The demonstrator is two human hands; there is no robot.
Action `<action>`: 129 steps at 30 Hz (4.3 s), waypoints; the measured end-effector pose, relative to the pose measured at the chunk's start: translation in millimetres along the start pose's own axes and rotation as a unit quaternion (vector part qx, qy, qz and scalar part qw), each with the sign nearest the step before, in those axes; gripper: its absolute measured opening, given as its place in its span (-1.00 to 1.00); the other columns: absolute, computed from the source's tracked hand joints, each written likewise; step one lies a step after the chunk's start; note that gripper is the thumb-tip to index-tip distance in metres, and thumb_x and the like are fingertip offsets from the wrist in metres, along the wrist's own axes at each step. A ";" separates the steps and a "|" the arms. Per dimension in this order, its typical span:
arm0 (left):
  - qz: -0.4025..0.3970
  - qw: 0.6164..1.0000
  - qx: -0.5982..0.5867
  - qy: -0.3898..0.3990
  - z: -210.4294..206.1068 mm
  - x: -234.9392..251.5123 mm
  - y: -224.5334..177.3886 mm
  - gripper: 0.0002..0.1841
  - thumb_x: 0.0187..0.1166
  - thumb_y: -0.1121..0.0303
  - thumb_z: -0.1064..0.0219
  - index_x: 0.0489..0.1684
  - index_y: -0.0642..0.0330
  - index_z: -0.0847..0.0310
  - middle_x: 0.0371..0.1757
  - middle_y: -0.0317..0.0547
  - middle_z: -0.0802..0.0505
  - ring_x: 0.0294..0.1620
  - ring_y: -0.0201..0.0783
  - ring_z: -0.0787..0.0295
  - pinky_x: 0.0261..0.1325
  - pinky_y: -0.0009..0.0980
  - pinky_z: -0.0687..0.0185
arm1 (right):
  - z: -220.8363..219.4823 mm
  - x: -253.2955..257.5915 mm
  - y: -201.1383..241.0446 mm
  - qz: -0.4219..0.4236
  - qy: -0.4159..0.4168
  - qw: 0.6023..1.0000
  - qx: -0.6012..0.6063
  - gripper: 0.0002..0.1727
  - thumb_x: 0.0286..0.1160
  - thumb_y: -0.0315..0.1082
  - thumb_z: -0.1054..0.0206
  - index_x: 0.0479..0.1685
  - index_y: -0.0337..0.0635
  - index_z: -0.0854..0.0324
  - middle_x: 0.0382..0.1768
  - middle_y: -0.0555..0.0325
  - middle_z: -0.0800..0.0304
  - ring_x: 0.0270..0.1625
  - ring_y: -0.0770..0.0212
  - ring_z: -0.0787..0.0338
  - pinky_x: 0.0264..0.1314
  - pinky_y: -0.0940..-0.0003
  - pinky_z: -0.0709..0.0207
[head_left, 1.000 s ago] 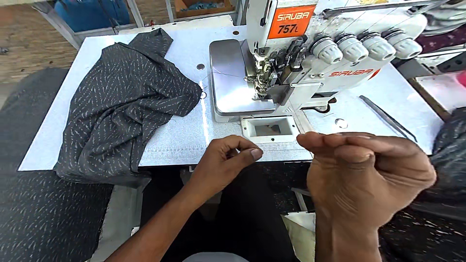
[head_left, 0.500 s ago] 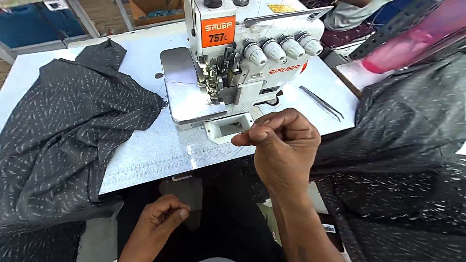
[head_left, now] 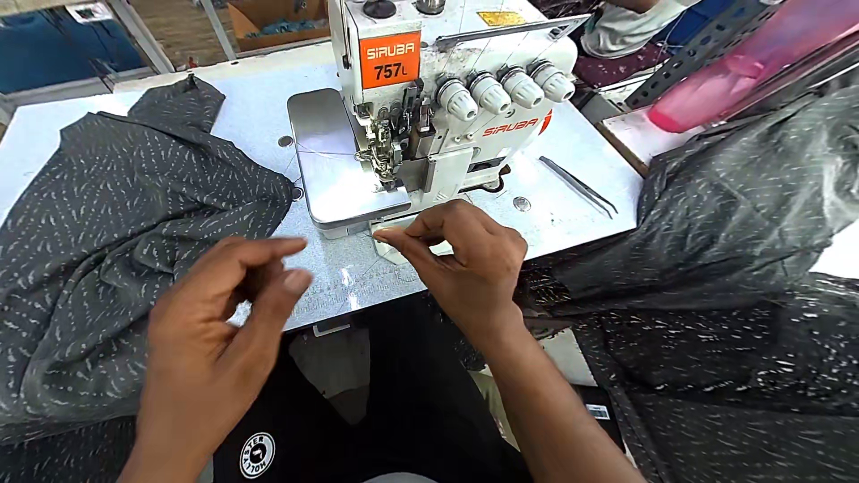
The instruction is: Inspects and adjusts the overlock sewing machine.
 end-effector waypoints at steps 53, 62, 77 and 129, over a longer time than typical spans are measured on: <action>0.019 0.998 -0.024 -0.060 -75.7 122.4 48.9 -0.79 0.76 0.24 -0.22 -0.23 0.07 -0.73 -0.51 -0.42 -0.65 -0.54 -0.58 -0.48 -0.45 -0.61 -0.32 | -37.6 41.6 -22.9 0.004 -0.020 0.988 -0.152 -0.91 0.52 -0.46 -0.38 -0.27 -0.30 -0.77 -0.32 0.05 -0.63 -0.39 0.34 -0.69 -0.41 0.56 -0.58; 0.022 0.998 -0.015 -0.057 -75.9 122.7 48.5 -0.79 0.75 0.24 -0.22 -0.22 0.06 -0.74 -0.51 -0.43 -0.64 -0.54 -0.57 -0.48 -0.45 -0.59 -0.32 | -38.2 42.3 -22.1 -0.002 -0.026 0.987 -0.158 -0.91 0.51 -0.46 -0.38 -0.29 -0.30 -0.77 -0.33 0.05 -0.63 -0.42 0.34 -0.67 -0.44 0.56 -0.56; 0.028 0.998 -0.011 -0.057 -76.4 122.0 48.1 -0.79 0.75 0.24 -0.22 -0.20 0.05 -0.75 -0.49 -0.43 -0.67 -0.53 -0.59 -0.49 -0.44 -0.60 -0.34 | -37.6 41.4 -24.5 0.009 -0.022 0.989 -0.146 -0.90 0.54 -0.46 -0.38 -0.23 -0.32 -0.78 -0.31 0.03 -0.64 -0.39 0.33 -0.69 -0.42 0.57 -0.58; 0.016 0.997 -0.004 -0.071 -78.3 122.2 48.4 -0.81 0.72 0.27 -0.25 -0.23 0.07 -0.75 -0.50 -0.42 -0.67 -0.53 -0.60 -0.49 -0.44 -0.62 -0.34 | -42.3 40.9 -26.2 0.019 -0.062 0.986 -0.153 -0.84 0.45 -0.45 -0.49 -0.07 -0.29 -0.88 -0.31 0.00 -0.75 -0.35 0.32 -0.77 -0.37 0.58 -0.64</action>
Point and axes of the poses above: each hand's wrist, its own x-axis towards the middle knuckle, its own z-axis out of the back of the hand, y = z × x, the point moved 3 cm from there along x, towards the middle knuckle
